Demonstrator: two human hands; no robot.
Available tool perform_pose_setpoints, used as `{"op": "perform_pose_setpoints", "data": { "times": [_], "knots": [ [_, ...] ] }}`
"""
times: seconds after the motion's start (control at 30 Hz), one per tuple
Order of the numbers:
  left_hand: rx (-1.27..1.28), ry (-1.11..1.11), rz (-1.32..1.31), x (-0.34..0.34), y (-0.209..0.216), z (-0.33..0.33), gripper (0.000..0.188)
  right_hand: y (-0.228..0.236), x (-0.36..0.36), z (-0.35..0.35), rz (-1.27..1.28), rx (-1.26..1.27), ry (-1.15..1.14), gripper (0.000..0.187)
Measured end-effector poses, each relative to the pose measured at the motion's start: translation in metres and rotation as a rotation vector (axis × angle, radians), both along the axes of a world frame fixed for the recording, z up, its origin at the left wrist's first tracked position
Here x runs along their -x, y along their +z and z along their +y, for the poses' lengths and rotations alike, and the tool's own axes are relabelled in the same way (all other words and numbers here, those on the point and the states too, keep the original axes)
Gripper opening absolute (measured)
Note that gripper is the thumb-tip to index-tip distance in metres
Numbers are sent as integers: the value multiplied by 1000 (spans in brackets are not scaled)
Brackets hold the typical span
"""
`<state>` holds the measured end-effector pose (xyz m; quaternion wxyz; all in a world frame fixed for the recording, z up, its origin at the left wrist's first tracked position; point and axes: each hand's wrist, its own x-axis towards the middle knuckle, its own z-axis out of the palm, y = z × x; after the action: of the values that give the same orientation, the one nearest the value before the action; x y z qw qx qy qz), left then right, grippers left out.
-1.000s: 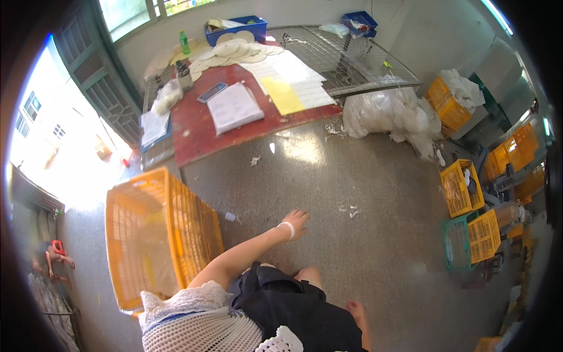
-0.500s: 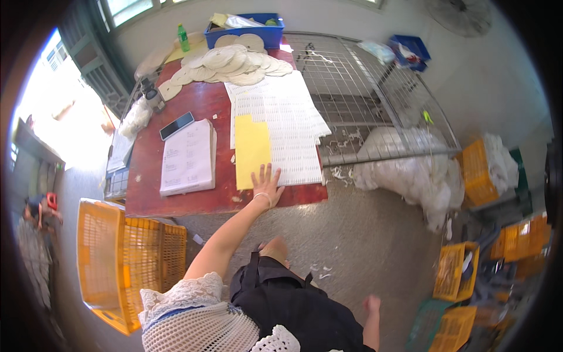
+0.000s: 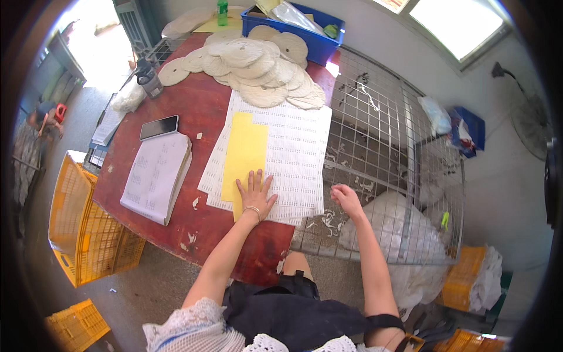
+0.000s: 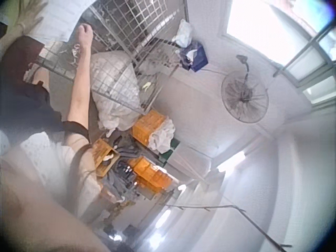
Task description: The person unpacks white shoe insoles from a plastic bag, places them on a wire rack, then repacks them into the bag. The person writes on a document with a pen and moves the bag across the room.
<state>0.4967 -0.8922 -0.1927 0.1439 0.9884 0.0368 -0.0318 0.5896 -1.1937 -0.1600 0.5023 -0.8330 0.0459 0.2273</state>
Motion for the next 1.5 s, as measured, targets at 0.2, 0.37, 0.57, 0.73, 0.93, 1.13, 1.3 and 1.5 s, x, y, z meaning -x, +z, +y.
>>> {"op": "perform_pose_setpoints", "data": {
  "times": [0.2, 0.37, 0.57, 0.73, 0.93, 1.13, 1.3, 1.5],
  "knots": [
    [120, 148, -20, -28, 3, 22, 68, -50, -115, 67, -29, 194, 52, 48],
    [-102, 752, 3, -28, 15, 95, 64, -41, -101, 79, 155, 51, 62, 44],
    [224, 799, 156, -28, 29, 113, 70, -24, -79, 83, 41, 187, 133, 40],
    [99, 801, 186, 0, 30, 82, 66, -32, -55, 67, 260, -117, 124, 23],
    [98, 843, 215, 71, 42, 114, 61, -18, 54, 92, 503, -374, 246, 25],
    [-117, 897, -41, 145, 26, 133, 71, 7, 73, 107, 727, -87, 814, 37],
    [-113, 1278, -564, 250, 1, 83, 78, 1, -89, 121, 178, -74, 969, 32],
    [1519, 1928, -483, 277, -5, 3, 55, -9, -187, 265, -603, 233, 608, 41]
  ]
}}
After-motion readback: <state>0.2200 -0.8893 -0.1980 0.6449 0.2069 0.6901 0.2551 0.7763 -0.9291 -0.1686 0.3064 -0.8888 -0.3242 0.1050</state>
